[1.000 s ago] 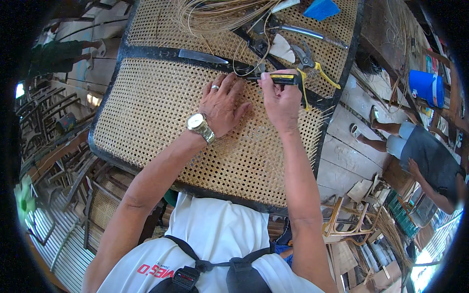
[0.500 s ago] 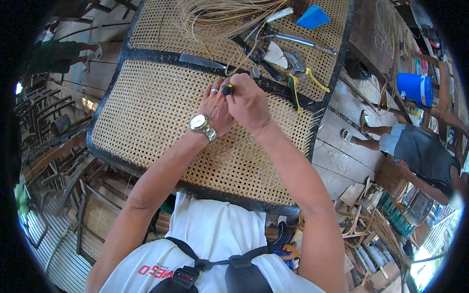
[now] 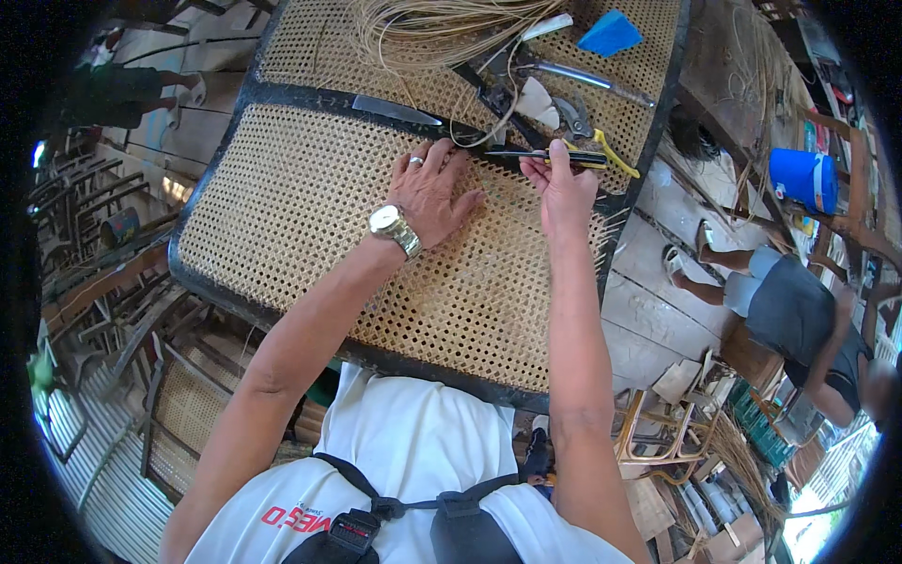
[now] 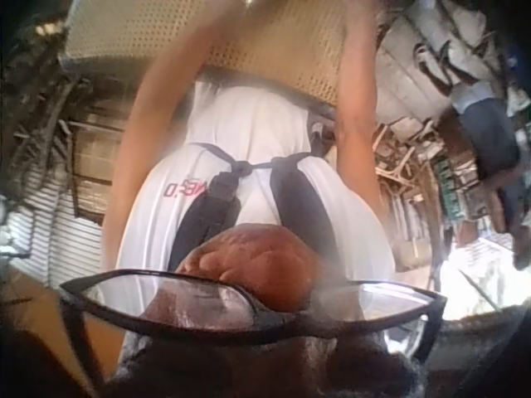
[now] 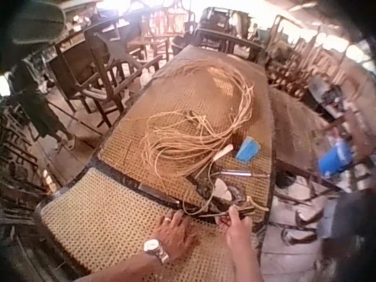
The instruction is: Repairing the rattan mesh seat of a chair by weaving and securing cane strips.
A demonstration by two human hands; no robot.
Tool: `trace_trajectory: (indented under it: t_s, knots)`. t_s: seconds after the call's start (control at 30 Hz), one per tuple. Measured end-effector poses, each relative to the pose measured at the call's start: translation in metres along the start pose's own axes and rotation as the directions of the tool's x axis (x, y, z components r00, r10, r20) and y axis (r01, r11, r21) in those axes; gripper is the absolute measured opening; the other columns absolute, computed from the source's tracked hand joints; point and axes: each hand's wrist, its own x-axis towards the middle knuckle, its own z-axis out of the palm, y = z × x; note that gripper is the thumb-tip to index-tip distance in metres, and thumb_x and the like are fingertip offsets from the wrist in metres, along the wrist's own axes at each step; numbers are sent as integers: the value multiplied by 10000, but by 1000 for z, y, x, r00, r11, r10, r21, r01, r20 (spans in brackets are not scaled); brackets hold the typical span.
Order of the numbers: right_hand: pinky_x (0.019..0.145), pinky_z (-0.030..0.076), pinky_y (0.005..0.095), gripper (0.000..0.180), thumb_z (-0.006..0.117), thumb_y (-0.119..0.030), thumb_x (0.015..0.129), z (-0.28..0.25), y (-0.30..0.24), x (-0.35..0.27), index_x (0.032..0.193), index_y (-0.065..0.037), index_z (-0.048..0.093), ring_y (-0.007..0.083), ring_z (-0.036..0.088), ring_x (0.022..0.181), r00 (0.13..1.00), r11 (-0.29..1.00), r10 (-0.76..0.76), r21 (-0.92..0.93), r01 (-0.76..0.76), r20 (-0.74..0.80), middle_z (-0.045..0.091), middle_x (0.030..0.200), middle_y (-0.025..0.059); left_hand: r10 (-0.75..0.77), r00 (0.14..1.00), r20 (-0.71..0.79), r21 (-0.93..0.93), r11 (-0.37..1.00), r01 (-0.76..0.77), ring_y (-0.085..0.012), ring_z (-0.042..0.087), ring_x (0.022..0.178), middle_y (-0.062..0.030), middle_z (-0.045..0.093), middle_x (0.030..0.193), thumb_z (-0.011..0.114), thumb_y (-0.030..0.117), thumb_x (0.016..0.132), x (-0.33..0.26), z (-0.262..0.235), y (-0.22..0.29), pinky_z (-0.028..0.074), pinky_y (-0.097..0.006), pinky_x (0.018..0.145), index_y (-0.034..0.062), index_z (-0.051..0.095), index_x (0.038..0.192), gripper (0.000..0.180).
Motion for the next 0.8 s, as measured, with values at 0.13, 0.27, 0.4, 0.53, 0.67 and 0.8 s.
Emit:
trace_trajectory:
  t_s: [0.13,0.27,0.4,0.53,0.67,0.8]
  knots:
    - [777,631,391,236,689,-205,965,2,17,7,976,19,616,254,710,813,999,999,47,-22,-47,8,686,897,138,-63,997,-44,-20,998,62,-336,446,1316,-109,499,1393,657,445,896,3,1,-1,312,-516,1103,142,609,1335,535]
    - [760,634,377,249,690,-210,963,9,18,9,978,26,615,243,716,792,999,997,44,-68,-43,13,693,887,140,-191,980,-52,-136,974,183,-309,492,1239,-38,565,1314,687,312,890,14,4,-2,343,-516,1027,229,739,1159,286]
    - [757,632,373,251,690,-216,963,6,22,8,977,23,614,233,715,800,1000,998,17,-68,-16,5,693,898,138,-173,985,-29,8,985,173,-304,504,1201,-54,572,1263,671,266,902,16,-2,7,369,-475,994,192,732,1151,267]
    - [727,631,360,252,680,-211,969,5,24,4,1001,26,601,219,707,774,1000,1000,-13,-22,14,9,689,902,134,-58,992,-109,45,997,64,-294,505,1192,-68,574,1235,649,223,915,8,1,8,388,-443,998,161,720,1150,254]
    - [699,631,345,256,672,-206,973,9,23,-1,1003,35,590,204,704,748,998,998,-63,-8,63,-6,687,884,126,-176,983,-56,-167,972,164,-294,556,1143,-63,624,1144,667,252,895,21,3,-15,408,-490,995,163,702,1164,286]
    - [746,626,364,236,678,-209,972,6,25,1,1038,3,597,218,707,798,1000,1000,-27,-12,27,8,691,924,126,-128,983,-130,-73,990,119,-289,570,1107,-44,636,1105,686,271,883,20,10,-14,413,-473,956,194,743,1075,215]
